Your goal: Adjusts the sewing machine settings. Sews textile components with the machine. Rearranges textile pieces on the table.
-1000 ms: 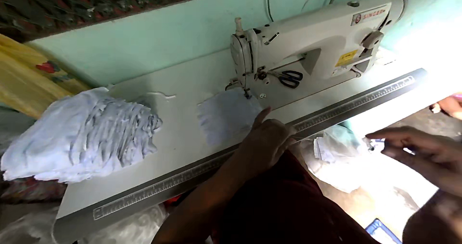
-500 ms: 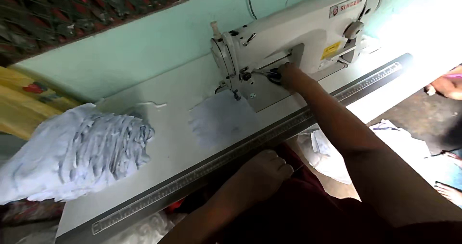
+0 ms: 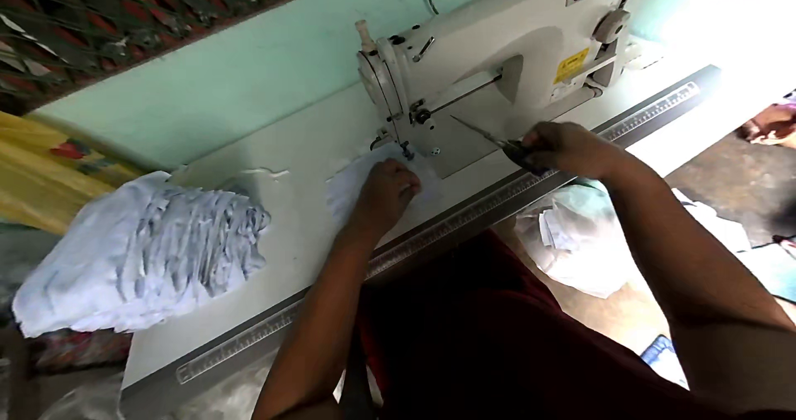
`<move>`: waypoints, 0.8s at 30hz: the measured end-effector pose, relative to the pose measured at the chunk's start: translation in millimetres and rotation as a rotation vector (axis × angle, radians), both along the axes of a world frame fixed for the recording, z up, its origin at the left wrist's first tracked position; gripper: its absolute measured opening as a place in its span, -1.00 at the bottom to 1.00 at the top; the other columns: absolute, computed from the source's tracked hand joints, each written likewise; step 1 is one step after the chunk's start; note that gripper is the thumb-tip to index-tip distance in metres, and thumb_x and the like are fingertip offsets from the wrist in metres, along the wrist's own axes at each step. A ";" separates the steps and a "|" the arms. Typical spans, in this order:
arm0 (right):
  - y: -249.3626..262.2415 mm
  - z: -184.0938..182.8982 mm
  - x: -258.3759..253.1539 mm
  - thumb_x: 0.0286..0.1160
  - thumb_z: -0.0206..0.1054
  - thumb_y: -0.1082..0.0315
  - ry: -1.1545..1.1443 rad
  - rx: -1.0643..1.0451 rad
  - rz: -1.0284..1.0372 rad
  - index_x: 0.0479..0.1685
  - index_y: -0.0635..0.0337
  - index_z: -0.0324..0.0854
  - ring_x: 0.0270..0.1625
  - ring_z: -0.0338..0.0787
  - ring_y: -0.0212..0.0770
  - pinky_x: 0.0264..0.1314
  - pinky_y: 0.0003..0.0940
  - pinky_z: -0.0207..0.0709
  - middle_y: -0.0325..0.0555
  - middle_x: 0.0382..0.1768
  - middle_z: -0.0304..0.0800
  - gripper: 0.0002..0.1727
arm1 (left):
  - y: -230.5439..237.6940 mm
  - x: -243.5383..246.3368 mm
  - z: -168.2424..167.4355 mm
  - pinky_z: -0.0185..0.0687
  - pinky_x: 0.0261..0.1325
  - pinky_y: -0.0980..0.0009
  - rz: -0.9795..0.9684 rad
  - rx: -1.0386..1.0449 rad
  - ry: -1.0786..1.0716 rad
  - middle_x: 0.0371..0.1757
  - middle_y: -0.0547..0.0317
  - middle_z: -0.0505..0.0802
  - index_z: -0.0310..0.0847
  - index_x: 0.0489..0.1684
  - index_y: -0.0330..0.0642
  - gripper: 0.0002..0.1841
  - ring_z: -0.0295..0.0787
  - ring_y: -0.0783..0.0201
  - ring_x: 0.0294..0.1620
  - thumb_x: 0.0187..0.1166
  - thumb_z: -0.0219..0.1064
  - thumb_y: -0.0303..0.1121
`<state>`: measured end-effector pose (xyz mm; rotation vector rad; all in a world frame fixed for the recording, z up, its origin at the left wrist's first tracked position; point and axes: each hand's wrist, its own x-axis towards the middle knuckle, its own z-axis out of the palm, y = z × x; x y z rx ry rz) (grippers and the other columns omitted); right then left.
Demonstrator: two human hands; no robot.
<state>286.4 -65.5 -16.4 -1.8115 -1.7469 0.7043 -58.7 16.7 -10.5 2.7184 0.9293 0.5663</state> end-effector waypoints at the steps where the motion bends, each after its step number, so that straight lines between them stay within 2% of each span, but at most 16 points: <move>1: -23.5 0.1 -6.8 0.53 0.37 0.56 0.087 -0.019 0.015 0.25 0.35 0.60 -0.15 0.80 0.01 0.01 0.09 0.69 0.15 -0.11 0.80 -0.68 | -0.8 1.0 0.9 0.59 0.33 -0.06 0.009 -0.004 -0.003 0.06 -0.20 0.81 0.85 -0.13 -0.26 -0.88 0.71 -0.18 0.19 0.59 0.42 -0.43; 3: -61.6 -14.1 -19.8 0.51 0.30 0.60 0.301 -0.017 0.057 0.26 0.29 0.63 -0.24 0.77 -0.18 -0.12 -0.17 0.70 0.02 -0.16 0.81 -0.65 | -1.5 4.4 0.6 0.59 0.33 -0.06 0.014 -0.010 -0.018 0.06 -0.20 0.81 0.86 -0.14 -0.26 -0.88 0.71 -0.18 0.19 0.58 0.42 -0.44; 4: -76.2 -24.1 -28.8 0.51 0.29 0.50 0.424 -0.024 0.085 0.21 0.27 0.66 -0.28 0.76 -0.27 -0.16 -0.28 0.70 -0.08 -0.21 0.81 -0.69 | -1.7 6.1 0.0 0.59 0.33 -0.06 0.008 -0.004 -0.019 0.06 -0.21 0.80 0.85 -0.13 -0.26 -0.88 0.71 -0.18 0.19 0.58 0.42 -0.43; 5: -88.7 -33.1 -41.3 0.53 0.32 0.30 0.556 -0.033 0.123 0.09 0.21 0.67 -0.33 0.74 -0.38 -0.23 -0.41 0.69 -0.21 -0.29 0.79 -0.74 | -1.8 7.8 -0.6 0.59 0.32 -0.07 -0.003 0.014 -0.024 0.06 -0.21 0.80 0.85 -0.14 -0.26 -0.88 0.71 -0.18 0.18 0.58 0.42 -0.42; 6: -99.7 -42.3 -54.9 0.52 0.35 -0.03 0.696 -0.052 0.181 0.01 0.12 0.68 -0.35 0.73 -0.45 -0.25 -0.49 0.66 -0.32 -0.33 0.78 -0.60 | -2.3 9.2 -1.2 0.58 0.32 -0.07 -0.012 0.034 -0.035 0.05 -0.21 0.80 0.85 -0.15 -0.26 -0.87 0.71 -0.19 0.18 0.59 0.41 -0.41; 7: -110.0 -51.3 -68.1 0.46 0.31 -0.37 0.841 -0.084 0.264 -0.02 0.05 0.67 -0.34 0.75 -0.47 -0.26 -0.52 0.66 -0.37 -0.33 0.79 -0.38 | -4.4 9.8 -1.8 0.59 0.31 -0.06 -0.018 0.057 -0.048 0.05 -0.22 0.81 0.85 -0.15 -0.27 -0.87 0.71 -0.19 0.18 0.58 0.41 -0.41; 8: -118.3 -60.8 -80.2 0.40 0.21 -0.53 1.020 -0.126 0.361 -0.01 0.02 0.67 -0.31 0.79 -0.41 -0.24 -0.48 0.69 -0.33 -0.31 0.82 -0.25 | -6.7 9.7 -2.7 0.60 0.29 -0.03 -0.019 0.082 -0.058 0.05 -0.20 0.80 0.85 -0.15 -0.25 -0.87 0.71 -0.17 0.17 0.59 0.41 -0.40; 10: -128.3 -69.3 -102.0 0.30 0.04 -0.69 1.251 -0.235 0.508 -0.02 0.00 0.69 -0.25 0.85 -0.32 -0.19 -0.41 0.75 -0.23 -0.27 0.85 -0.10 | -13.1 9.7 -2.2 0.60 0.27 -0.03 -0.015 0.113 -0.074 0.06 -0.20 0.80 0.84 -0.15 -0.26 -0.86 0.71 -0.17 0.16 0.59 0.40 -0.40; 12: -132.7 -67.8 -115.3 0.26 -0.02 -0.74 1.297 -0.305 0.532 -0.10 0.00 0.71 -0.25 0.87 -0.28 -0.18 -0.40 0.77 -0.20 -0.28 0.85 -0.06 | -21.3 9.1 -0.6 0.60 0.26 -0.01 -0.002 0.138 -0.079 0.07 -0.19 0.79 0.84 -0.14 -0.25 -0.85 0.71 -0.15 0.15 0.61 0.38 -0.37; 16: -131.2 -63.0 -127.4 0.35 -0.04 -0.68 1.253 -0.339 0.507 -0.18 0.03 0.66 -0.27 0.85 -0.31 -0.17 -0.43 0.76 -0.24 -0.32 0.79 -0.10 | -37.2 7.1 0.4 0.62 0.22 0.04 -0.032 0.192 -0.119 0.03 -0.17 0.79 0.83 -0.15 -0.27 -0.83 0.71 -0.13 0.10 0.62 0.38 -0.36; 19: -127.3 -63.2 -136.1 0.46 -0.09 -0.63 1.228 -0.329 0.481 -0.22 0.04 0.64 -0.32 0.81 -0.34 -0.25 -0.47 0.73 -0.26 -0.36 0.76 -0.13 | -48.5 4.8 1.7 0.61 0.21 0.05 -0.046 0.189 -0.145 0.02 -0.16 0.80 0.84 -0.15 -0.27 -0.84 0.71 -0.11 0.09 0.61 0.38 -0.37; 24: -121.6 -55.2 -148.2 0.62 -0.04 -0.47 1.216 -0.271 0.292 -0.17 0.04 0.54 -0.43 0.72 -0.41 -0.33 -0.54 0.67 -0.31 -0.44 0.65 -0.30 | -60.2 -0.6 1.1 0.60 0.19 0.09 -0.036 0.165 -0.166 0.04 -0.12 0.79 0.85 -0.14 -0.23 -0.83 0.69 -0.06 0.09 0.62 0.38 -0.34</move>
